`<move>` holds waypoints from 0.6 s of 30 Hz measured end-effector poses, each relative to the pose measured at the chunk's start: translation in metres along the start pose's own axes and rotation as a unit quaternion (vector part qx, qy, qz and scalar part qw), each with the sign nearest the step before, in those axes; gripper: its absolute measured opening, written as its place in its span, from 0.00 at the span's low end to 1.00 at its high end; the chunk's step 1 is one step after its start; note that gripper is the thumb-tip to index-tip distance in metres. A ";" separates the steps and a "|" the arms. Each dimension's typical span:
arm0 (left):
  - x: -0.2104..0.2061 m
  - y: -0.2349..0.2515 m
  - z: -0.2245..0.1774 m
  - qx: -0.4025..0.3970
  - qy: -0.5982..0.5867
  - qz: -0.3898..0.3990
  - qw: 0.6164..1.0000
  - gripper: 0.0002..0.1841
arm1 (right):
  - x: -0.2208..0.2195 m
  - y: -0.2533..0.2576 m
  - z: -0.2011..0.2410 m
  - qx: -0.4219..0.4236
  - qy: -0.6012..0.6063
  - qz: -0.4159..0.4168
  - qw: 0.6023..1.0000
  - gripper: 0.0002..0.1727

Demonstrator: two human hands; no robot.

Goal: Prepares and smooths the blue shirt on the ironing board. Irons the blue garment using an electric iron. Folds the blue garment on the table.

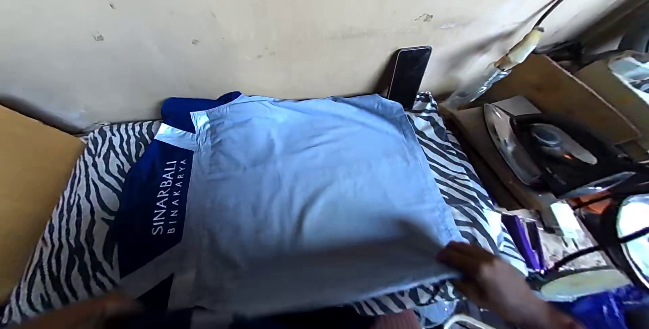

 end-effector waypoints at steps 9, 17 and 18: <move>0.112 0.085 0.078 0.226 -0.066 -0.318 0.918 0.38 | 0.037 0.185 -0.060 -0.320 0.227 0.128 0.911 0.28; 0.077 0.053 0.146 0.153 0.007 -0.327 0.932 0.16 | 0.018 0.192 -0.067 -0.338 0.212 0.068 0.914 0.20; 0.072 0.052 0.149 0.156 0.027 -0.331 0.930 0.17 | 0.015 0.187 -0.065 -0.362 0.180 0.076 0.911 0.23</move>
Point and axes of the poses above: each hand's wrist, its own y-axis towards the middle knuckle, its own x-axis out of the back of the hand, z = x × y, the point moved 3 cm from there along y, towards the middle knuckle, and after that the axes turned 12 degrees about -x, right-handed, at the moved point
